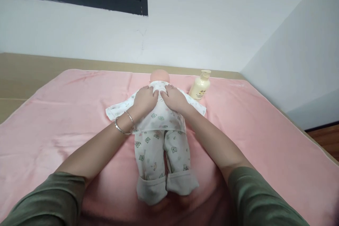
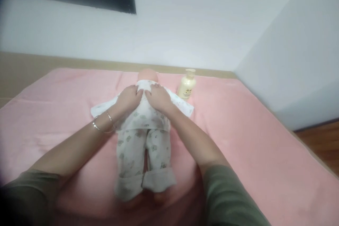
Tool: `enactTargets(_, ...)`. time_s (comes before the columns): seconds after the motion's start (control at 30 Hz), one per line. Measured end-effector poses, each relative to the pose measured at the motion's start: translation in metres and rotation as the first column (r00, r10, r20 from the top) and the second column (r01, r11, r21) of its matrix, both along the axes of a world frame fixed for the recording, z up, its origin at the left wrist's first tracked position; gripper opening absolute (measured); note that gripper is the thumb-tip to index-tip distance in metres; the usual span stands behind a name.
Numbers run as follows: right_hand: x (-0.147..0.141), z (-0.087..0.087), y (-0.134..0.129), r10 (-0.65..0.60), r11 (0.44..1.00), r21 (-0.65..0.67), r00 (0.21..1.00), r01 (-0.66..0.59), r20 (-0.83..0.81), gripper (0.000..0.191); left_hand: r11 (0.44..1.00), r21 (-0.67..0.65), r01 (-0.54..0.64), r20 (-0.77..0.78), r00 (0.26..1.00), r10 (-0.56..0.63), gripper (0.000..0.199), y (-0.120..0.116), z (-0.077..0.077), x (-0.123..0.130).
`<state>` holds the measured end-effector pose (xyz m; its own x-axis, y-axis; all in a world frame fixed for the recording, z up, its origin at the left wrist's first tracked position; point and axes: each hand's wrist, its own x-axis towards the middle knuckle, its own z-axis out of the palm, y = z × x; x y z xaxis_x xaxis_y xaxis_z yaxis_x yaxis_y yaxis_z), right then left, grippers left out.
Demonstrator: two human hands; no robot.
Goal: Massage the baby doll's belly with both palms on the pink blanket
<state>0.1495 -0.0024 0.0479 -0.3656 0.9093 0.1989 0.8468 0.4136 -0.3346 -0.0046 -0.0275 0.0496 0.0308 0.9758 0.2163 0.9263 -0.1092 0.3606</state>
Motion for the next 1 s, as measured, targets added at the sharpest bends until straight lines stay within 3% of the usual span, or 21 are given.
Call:
enactTargets(0.1, 0.007, -0.005, 0.018, 0.012, 1.000, -0.007, 0.999, -0.012, -0.044, 0.053, 0.993, 0.106, 0.056, -0.200, 0.979, -0.033, 0.042, -0.017, 0.002, 0.017)
enactTargets(0.17, 0.008, -0.004, 0.020, 0.019, 1.000, -0.001, 0.999, -0.019, -0.030, 0.052, 0.986, 0.140, 0.088, -0.243, 0.969, -0.052, 0.040, -0.021, 0.002, 0.021)
enactTargets(0.33, -0.005, 0.003, -0.009, -0.046, 0.997, 0.060, 0.991, 0.039, 0.122, 0.046, 0.998, 0.024, 0.060, -0.040, 0.997, -0.059, 0.040, -0.004, 0.003, 0.007)
enactTargets(0.43, -0.016, 0.002, -0.032, -0.044, 0.988, 0.155, 0.973, 0.009, 0.227, 0.043, 0.997, -0.075, 0.020, 0.117, 0.993, -0.011, 0.043, 0.009, 0.002, -0.006)
enactTargets(0.57, -0.021, 0.001, -0.043, -0.020, 0.984, 0.173, 0.952, -0.035, 0.306, 0.041, 0.995, -0.090, -0.036, 0.137, 0.989, 0.048, 0.045, 0.011, 0.000, -0.009)
enactTargets(0.67, -0.013, 0.004, -0.028, -0.003, 0.996, 0.091, 0.985, -0.013, 0.172, 0.039, 0.999, -0.023, -0.044, 0.046, 0.998, 0.045, 0.044, 0.005, -0.001, -0.002)
enactTargets(0.8, 0.004, 0.002, 0.006, -0.040, 0.999, -0.028, 0.998, 0.039, -0.038, 0.050, 0.986, 0.165, 0.017, -0.136, 0.991, 0.006, 0.042, -0.008, -0.005, 0.012)
enactTargets(0.9, 0.012, -0.003, 0.022, 0.009, 1.000, -0.024, 0.998, -0.011, -0.055, 0.053, 0.968, 0.228, 0.103, -0.188, 0.980, -0.060, 0.037, -0.014, -0.009, 0.019)
enactTargets(1.0, 0.012, -0.003, 0.022, 0.034, 0.999, 0.005, 0.999, -0.034, 0.011, 0.052, 0.971, 0.216, 0.103, -0.131, 0.989, -0.075, 0.036, -0.013, -0.008, 0.019)
